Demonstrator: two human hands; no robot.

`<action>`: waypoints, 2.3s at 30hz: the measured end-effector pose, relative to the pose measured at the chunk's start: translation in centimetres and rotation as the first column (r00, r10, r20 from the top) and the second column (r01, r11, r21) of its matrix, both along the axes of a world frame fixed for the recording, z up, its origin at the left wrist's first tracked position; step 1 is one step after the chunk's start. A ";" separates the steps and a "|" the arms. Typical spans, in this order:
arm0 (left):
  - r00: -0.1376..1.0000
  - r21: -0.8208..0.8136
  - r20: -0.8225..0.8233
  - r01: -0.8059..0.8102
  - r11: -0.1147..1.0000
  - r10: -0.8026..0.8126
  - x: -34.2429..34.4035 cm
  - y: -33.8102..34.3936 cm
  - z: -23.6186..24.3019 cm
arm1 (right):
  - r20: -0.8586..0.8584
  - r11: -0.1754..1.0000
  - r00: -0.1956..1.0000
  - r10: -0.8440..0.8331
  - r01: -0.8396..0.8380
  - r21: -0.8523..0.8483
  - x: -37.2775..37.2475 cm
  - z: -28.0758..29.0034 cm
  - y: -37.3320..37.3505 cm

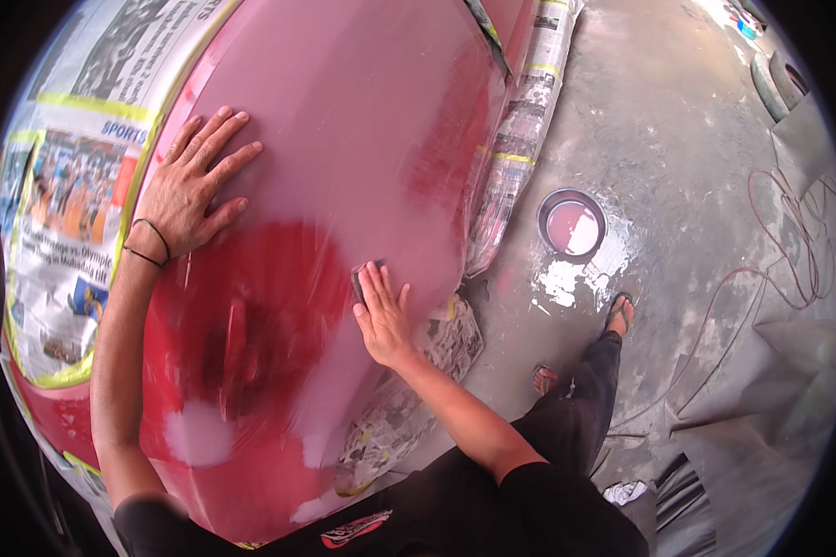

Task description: The person is sanding the hood and side panel of a red car using a sanding block and water. The person repeatedly dips the sanding block into a bucket of water and scrubs the car's surface in circular and back-and-forth motions.

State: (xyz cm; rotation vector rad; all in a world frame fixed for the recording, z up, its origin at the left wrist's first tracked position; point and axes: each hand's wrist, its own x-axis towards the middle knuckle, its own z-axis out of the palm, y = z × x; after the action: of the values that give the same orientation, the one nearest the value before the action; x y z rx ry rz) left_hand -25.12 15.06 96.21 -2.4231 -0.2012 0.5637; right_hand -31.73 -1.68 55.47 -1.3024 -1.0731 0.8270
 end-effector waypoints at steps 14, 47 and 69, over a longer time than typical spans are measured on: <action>0.989 0.017 -0.067 -0.135 0.991 0.135 2.8 0.2 0.1 | 0.210 0.964 0.969 -0.130 0.074 0.254 6.6 8.7 7.0; 0.954 0.159 0.074 -0.298 0.941 0.290 0.7 0.5 -1.4 | 0.352 0.950 0.907 -0.232 0.134 0.282 34.5 12.3 23.7; 0.724 0.533 0.659 -0.642 0.551 0.205 -2.1 -10.8 -31.2 | 0.355 0.522 0.788 -0.503 -0.050 0.851 31.9 0.2 25.3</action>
State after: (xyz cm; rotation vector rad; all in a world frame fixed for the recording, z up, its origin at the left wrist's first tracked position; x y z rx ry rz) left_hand -27.26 4.25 65.05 -1.6103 -1.1054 -0.0522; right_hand 0.21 23.65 55.62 -0.7947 -1.4530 -0.3872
